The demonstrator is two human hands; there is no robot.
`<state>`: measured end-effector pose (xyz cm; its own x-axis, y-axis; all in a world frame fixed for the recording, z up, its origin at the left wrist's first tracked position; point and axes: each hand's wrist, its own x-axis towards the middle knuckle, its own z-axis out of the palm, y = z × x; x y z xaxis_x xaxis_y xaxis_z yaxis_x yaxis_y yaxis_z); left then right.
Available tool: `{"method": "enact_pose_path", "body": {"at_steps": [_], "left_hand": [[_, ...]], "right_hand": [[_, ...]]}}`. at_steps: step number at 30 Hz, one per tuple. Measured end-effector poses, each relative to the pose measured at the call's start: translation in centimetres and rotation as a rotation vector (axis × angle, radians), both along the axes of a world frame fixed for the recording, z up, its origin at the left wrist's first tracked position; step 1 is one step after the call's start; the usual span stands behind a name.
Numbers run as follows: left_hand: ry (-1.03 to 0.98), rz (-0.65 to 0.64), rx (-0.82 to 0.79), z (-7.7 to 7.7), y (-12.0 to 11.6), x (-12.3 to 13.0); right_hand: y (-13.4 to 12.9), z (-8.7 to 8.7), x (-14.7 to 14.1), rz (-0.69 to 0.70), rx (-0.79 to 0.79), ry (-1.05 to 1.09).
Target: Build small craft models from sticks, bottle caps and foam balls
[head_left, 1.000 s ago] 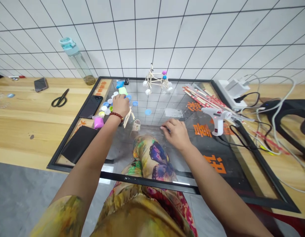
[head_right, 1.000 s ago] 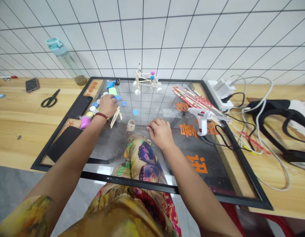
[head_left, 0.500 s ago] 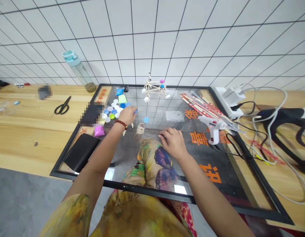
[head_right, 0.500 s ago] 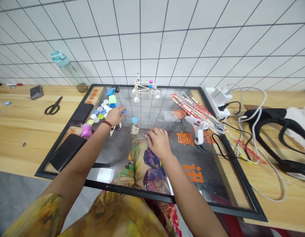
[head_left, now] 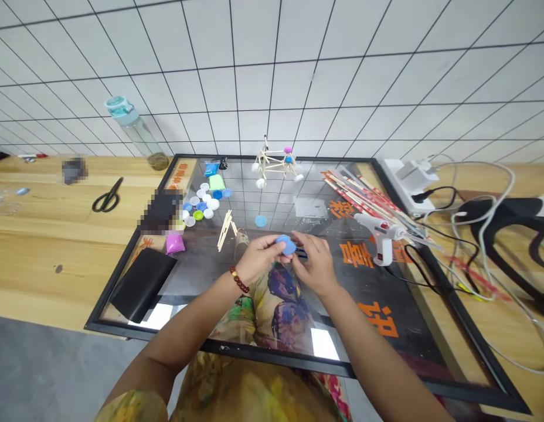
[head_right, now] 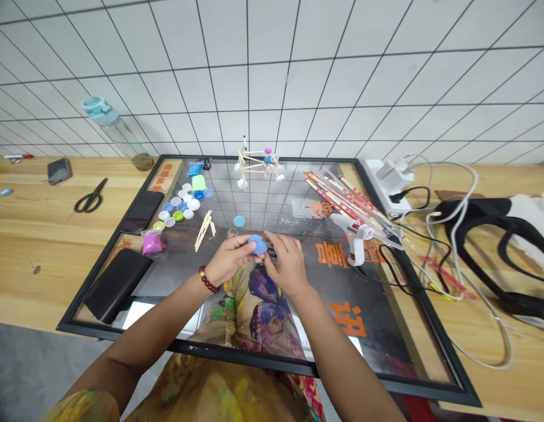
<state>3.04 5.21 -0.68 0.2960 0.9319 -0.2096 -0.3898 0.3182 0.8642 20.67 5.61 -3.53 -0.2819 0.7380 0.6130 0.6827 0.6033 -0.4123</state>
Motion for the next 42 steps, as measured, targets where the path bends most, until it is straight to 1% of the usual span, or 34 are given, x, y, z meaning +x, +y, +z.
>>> {"method": "enact_pose_path", "body": {"at_steps": [3,6,11,16,20,23,27,32,35,38,42], "left_hand": [[-0.056,0.052,-0.073,0.1,-0.1,-0.7],[-0.067,0.067,-0.08,-0.2,-0.1,-1.1],[-0.037,0.032,-0.042,-0.5,-0.4,-0.8],[-0.118,-0.015,-0.073,-0.6,-0.2,-1.1],[-0.094,-0.041,-0.069,-0.7,0.0,-1.3],[-0.029,-0.056,-0.01,-0.8,-0.2,-1.1],[0.166,-0.103,0.155,-0.9,-0.7,-0.8],[0.469,-0.103,0.379,-0.5,-1.4,-1.0],[0.618,-0.086,0.489,-0.1,-1.4,-1.3],[0.662,-0.118,0.518,0.0,-1.3,-1.4],[0.671,-0.133,0.526,-0.5,-1.3,-1.3]], "right_hand": [[-0.2,0.4,-0.2,0.062,-0.011,0.083],[-0.4,0.8,-0.4,0.094,0.004,0.101],[-0.3,0.9,-0.6,0.095,0.063,0.074],[-0.4,0.8,-0.6,0.093,0.071,0.109],[-0.5,1.0,-0.6,0.097,0.087,0.103],[-0.6,1.1,-0.6,0.073,0.093,0.067],[-1.0,1.6,-0.6,0.046,-0.009,0.04],[-1.4,2.2,-0.7,0.153,-0.164,0.162],[-1.4,2.4,-0.9,0.188,-0.203,0.231],[-1.3,2.5,-1.0,0.17,-0.232,0.283],[-1.0,2.7,-1.0,0.172,-0.255,0.332]]}}
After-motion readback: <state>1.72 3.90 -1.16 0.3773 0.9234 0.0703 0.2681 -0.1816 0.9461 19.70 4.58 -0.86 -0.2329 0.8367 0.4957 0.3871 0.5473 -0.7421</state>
